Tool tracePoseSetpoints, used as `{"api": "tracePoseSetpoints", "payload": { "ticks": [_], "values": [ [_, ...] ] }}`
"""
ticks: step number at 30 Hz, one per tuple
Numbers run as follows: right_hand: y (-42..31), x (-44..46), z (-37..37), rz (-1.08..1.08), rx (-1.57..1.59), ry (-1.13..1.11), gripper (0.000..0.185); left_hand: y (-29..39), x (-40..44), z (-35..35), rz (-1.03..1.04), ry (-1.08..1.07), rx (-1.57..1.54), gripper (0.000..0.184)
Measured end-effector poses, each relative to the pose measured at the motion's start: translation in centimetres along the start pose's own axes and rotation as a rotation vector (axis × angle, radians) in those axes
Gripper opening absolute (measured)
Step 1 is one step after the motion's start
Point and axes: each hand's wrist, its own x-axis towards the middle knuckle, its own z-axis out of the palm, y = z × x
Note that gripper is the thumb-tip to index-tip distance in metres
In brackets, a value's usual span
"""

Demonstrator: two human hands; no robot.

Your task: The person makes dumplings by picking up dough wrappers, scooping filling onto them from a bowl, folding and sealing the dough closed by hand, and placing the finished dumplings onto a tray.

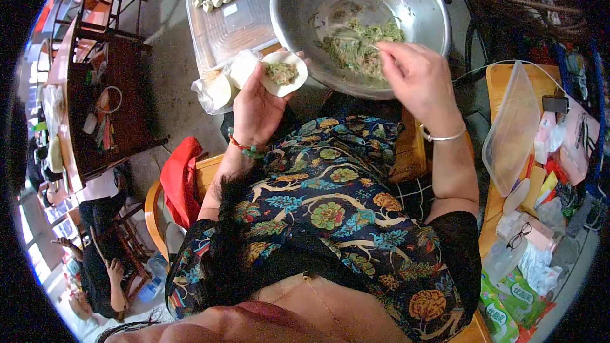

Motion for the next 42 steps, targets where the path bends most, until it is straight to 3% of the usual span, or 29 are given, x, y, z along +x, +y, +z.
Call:
{"api": "tracePoseSetpoints", "payload": {
  "ticks": [2,6,10,12,14,16,19,23,27,32,34,36,42],
  "values": [
    [2.3,0.2,-0.3,-0.144,-0.450,-0.056,0.011,0.1,0.1,-0.3,0.003,-0.025,-0.013,0.050],
    [7.3,-0.6,1.8,-0.074,-0.696,-0.273,0.016,0.2,0.2,-0.3,-0.025,-0.030,-0.065,0.050],
    [9.2,-0.3,4.2,-0.081,-0.598,-0.369,0.022,0.0,0.1,-0.3,-0.050,0.003,-0.042,0.051],
    [7.5,-0.1,3.7,0.001,-0.621,-0.477,0.017,0.2,0.0,-0.2,-0.052,0.023,-0.012,0.051],
    [4.4,0.0,3.7,-0.312,-0.443,-0.159,0.032,0.3,-0.1,0.0,-0.058,0.028,0.003,0.051],
    [1.5,0.6,4.2,-0.507,-0.217,-0.198,0.046,0.3,-0.2,0.3,-0.062,0.036,-0.001,0.052],
    [-1.7,0.2,6.5,-0.713,-0.083,-0.125,0.031,0.1,-0.3,0.6,-0.088,0.050,-0.031,0.053],
    [-2.7,0.7,8.5,-0.713,-0.010,-0.076,0.012,-0.2,-0.8,0.4,-0.118,-0.052,-0.003,0.055],
    [-2.1,1.1,9.1,-0.707,0.037,-0.030,0.009,-0.3,-0.7,-0.8,-0.138,-0.112,-0.087,0.056],
    [-1.5,1.6,9.3,-0.425,0.223,0.073,0.008,-1.1,-1.2,1.7,-0.105,-0.079,0.045,0.059],
    [-1.2,1.6,9.6,-0.419,0.217,0.100,0.008,-1.3,-1.1,0.9,-0.120,-0.142,0.021,0.051],
    [-0.9,1.3,10.0,-0.263,0.394,0.024,0.010,-1.6,-1.4,0.8,-0.010,-0.095,0.238,0.045],
    [-1.1,0.6,10.6,-0.147,0.410,0.021,0.011,-1.9,-1.6,1.2,0.013,-0.058,0.186,0.051]
  ]
}}
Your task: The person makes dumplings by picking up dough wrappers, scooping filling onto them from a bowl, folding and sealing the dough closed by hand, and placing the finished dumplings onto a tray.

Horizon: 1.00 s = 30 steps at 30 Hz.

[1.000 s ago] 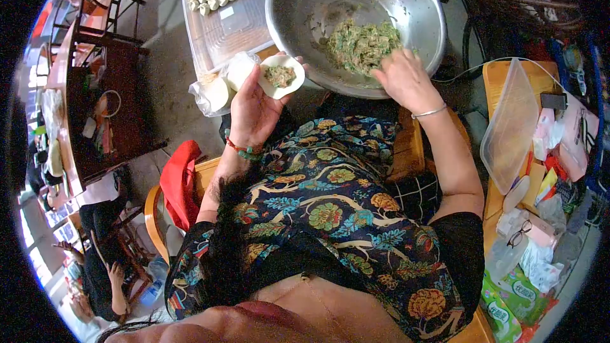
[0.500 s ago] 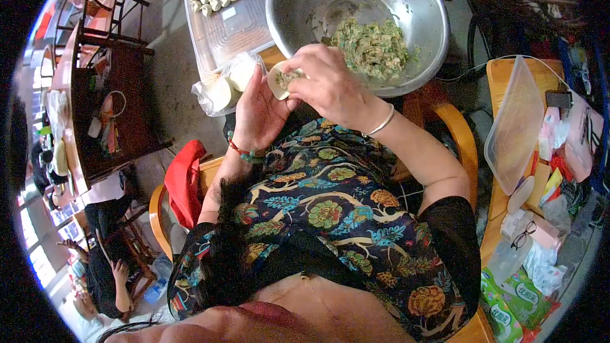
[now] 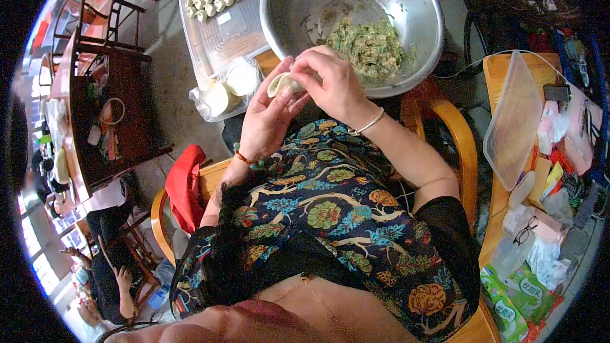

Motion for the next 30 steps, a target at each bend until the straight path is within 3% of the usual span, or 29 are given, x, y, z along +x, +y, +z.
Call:
{"api": "tracePoseSetpoints", "payload": {
  "ticks": [2,4,5,7,10,18,26,30],
  "values": [
    [0.1,-0.1,0.1,-0.005,0.010,0.003,0.011,0.0,-0.2,0.0,0.012,0.010,-0.005,0.053],
    [0.0,0.0,0.1,-0.013,0.021,0.005,0.011,0.0,-0.2,-0.1,0.044,0.111,0.183,0.047],
    [-0.1,0.1,0.0,-0.106,-0.036,0.021,0.011,0.2,-0.2,-0.2,0.046,0.111,0.184,0.047],
    [-0.1,0.1,0.0,-0.197,-0.094,0.037,0.011,0.6,-0.1,-0.5,0.120,0.125,0.464,0.034],
    [-0.4,0.0,0.1,-0.215,-0.069,0.049,0.011,1.4,-0.3,-0.5,0.123,0.198,0.593,0.024],
    [-0.8,-0.3,-0.7,0.034,0.150,-0.083,0.016,1.2,-0.4,-1.1,0.207,0.193,0.401,0.020],
    [-0.9,0.3,-0.9,-0.093,0.120,-0.019,0.006,1.6,-0.7,-0.3,0.246,0.036,0.571,0.034],
    [-1.1,0.1,-1.0,-0.107,0.098,-0.058,0.008,1.9,-0.7,-0.6,0.186,0.102,0.618,0.025]
  ]
}}
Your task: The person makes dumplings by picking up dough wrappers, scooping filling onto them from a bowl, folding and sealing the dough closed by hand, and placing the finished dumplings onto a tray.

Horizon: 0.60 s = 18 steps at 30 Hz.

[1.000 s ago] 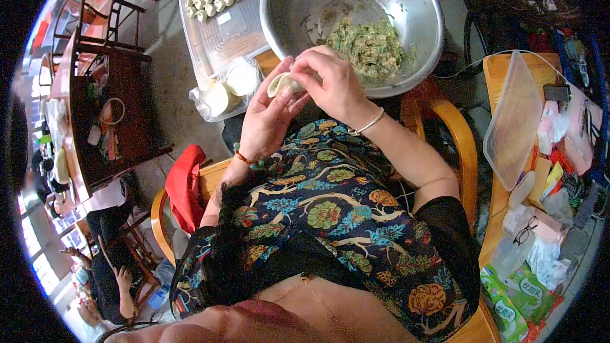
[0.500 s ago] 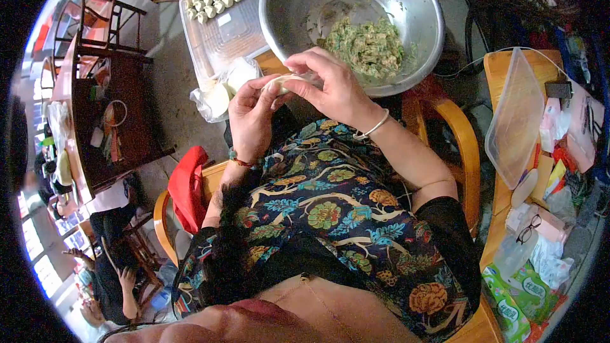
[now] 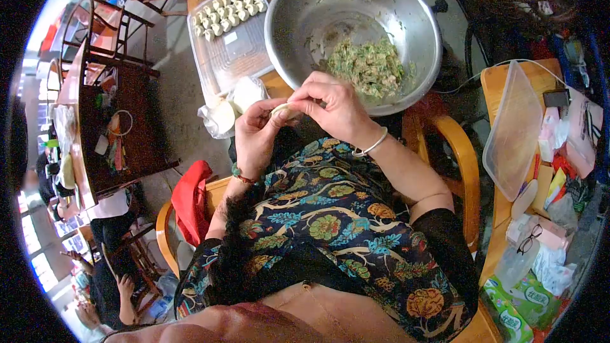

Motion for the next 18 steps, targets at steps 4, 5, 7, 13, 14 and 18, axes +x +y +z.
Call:
{"api": "tracePoseSetpoints", "payload": {
  "ticks": [4,5,7,13,14,18],
  "values": [
    [-0.2,-0.3,0.0,0.153,0.126,0.001,0.011,0.0,0.1,-0.1,-0.056,0.095,-0.056,0.021],
    [0.2,-0.7,0.1,0.214,0.140,0.007,0.011,-0.2,0.2,-0.2,-0.054,0.101,-0.056,0.021],
    [0.6,-1.1,0.2,0.272,0.160,0.000,0.011,-0.3,0.2,-0.1,-0.040,0.114,-0.159,0.022],
    [1.2,-1.0,0.5,0.325,0.311,-0.024,0.009,0.1,0.0,0.2,-0.032,0.027,-0.090,0.022],
    [1.0,-0.9,0.5,0.320,0.312,-0.028,0.009,0.1,0.1,0.1,-0.051,0.027,-0.067,0.021],
    [1.1,-0.6,0.5,0.478,0.511,-0.055,0.008,0.7,0.2,0.1,-0.037,0.072,-0.076,0.021]
  ]
}}
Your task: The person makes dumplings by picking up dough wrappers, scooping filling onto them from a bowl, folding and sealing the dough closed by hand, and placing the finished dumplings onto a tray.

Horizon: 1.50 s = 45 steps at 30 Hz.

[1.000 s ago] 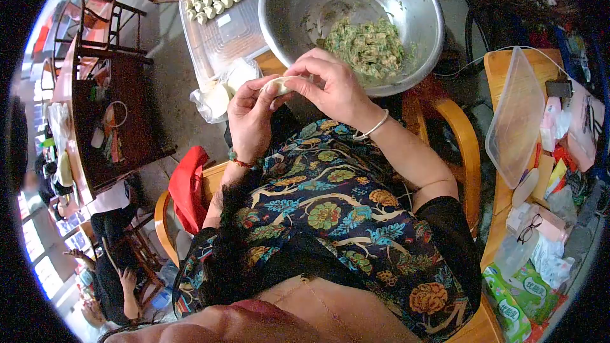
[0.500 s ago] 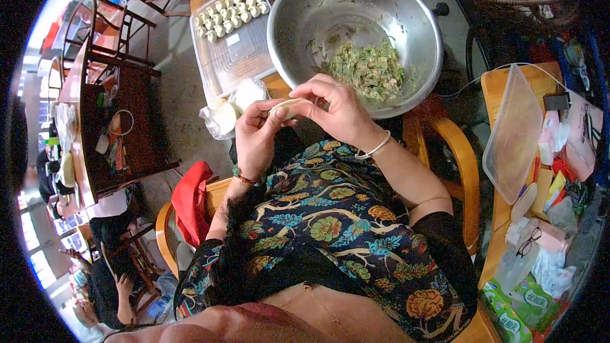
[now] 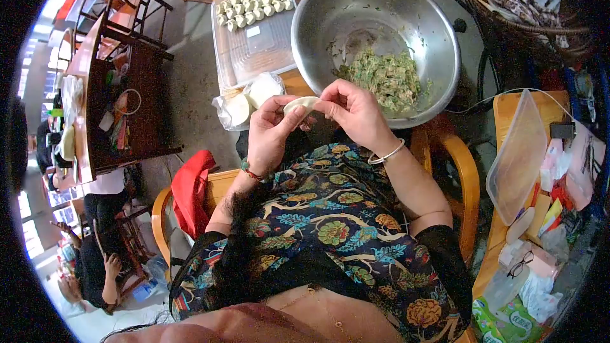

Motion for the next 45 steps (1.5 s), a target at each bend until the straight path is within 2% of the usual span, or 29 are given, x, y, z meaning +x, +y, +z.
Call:
{"api": "tracePoseSetpoints", "payload": {
  "ticks": [2,5,6,8,10,12,14,16,19,21,24,26,30,32,33,35,37,38,39,41,43,45],
  "values": [
    [0.5,-0.2,-0.2,0.020,-0.027,0.012,0.009,-0.1,-0.1,-0.1,0.006,-0.009,0.004,0.021],
    [-1.0,-0.2,0.2,-0.214,-0.287,-0.017,0.014,-0.5,-0.2,-0.2,0.029,-0.012,-0.065,0.019],
    [-1.5,-0.3,0.4,-0.202,-0.285,-0.012,0.014,-0.5,-0.3,-0.2,0.016,-0.013,-0.068,0.019],
    [-2.1,-0.1,0.3,-0.331,-0.443,-0.082,0.014,-0.3,-0.3,-0.4,0.021,0.001,0.056,0.017],
    [-1.7,0.2,0.1,-0.280,-0.439,-0.100,0.013,-0.4,-0.4,-0.4,0.048,-0.008,0.106,0.017],
    [-0.8,0.5,0.3,-0.104,-0.060,-0.049,0.013,-0.8,-0.4,-0.4,0.086,-0.012,0.191,0.017],
    [-1.4,0.4,-0.2,-0.015,-0.020,-0.107,0.008,-1.1,-0.4,-0.6,0.120,-0.026,0.257,0.018],
    [-1.3,0.7,-0.6,-0.081,-0.129,-0.201,0.009,-1.1,-0.2,-0.5,0.157,-0.040,0.324,0.019],
    [-1.8,0.5,-0.7,-0.183,-0.280,-0.121,0.007,-0.4,-0.1,0.1,0.255,0.026,0.339,0.023],
    [-2.0,0.5,-0.7,-0.248,-0.356,-0.057,0.007,0.4,-0.3,0.4,0.119,0.009,0.002,0.025],
    [-2.3,0.3,-0.7,-0.328,-0.390,0.001,0.007,-0.3,0.0,-0.5,0.041,-0.006,0.018,0.025],
    [-2.8,0.2,-0.5,-0.449,-0.551,-0.023,0.010,-0.4,-0.1,-0.3,0.046,0.010,0.026,0.022],
    [-2.9,-0.2,-0.3,-0.445,-0.596,-0.067,0.010,-0.6,-0.4,0.1,0.107,0.022,0.160,0.019],
    [-2.8,-0.1,-0.2,-0.262,-0.505,-0.039,0.015,-0.6,-0.5,0.3,0.142,0.019,0.176,0.017],
    [-2.5,0.0,-0.1,-0.250,-0.428,-0.023,0.020,-0.5,-0.6,0.4,0.142,0.019,0.202,0.017],
    [-3.0,0.1,-0.1,-0.251,-0.418,-0.049,0.019,-0.6,-0.5,0.3,0.141,0.020,0.228,0.017],
    [-3.0,0.2,-0.3,-0.253,-0.408,-0.079,0.017,-0.8,-0.5,-0.1,0.153,-0.010,0.386,0.017],
    [-3.0,0.3,-0.6,-0.329,-0.508,-0.108,0.014,-0.8,-0.6,-0.1,0.152,-0.009,0.387,0.017],
    [-2.9,0.3,-0.8,-0.405,-0.608,-0.138,0.011,-0.7,-0.6,0.0,0.147,-0.006,0.363,0.017],
    [-2.9,0.1,-0.7,-0.406,-0.611,-0.090,0.009,-0.1,-0.6,0.4,0.146,-0.002,0.339,0.017],
    [-2.9,0.0,-0.7,-0.404,-0.612,-0.040,0.007,0.4,-0.6,0.9,0.108,0.017,0.044,0.020],
    [-2.9,-0.1,-0.8,-0.431,-0.604,-0.024,0.007,0.2,-0.5,0.6,0.094,0.029,0.042,0.018]
  ]
}}
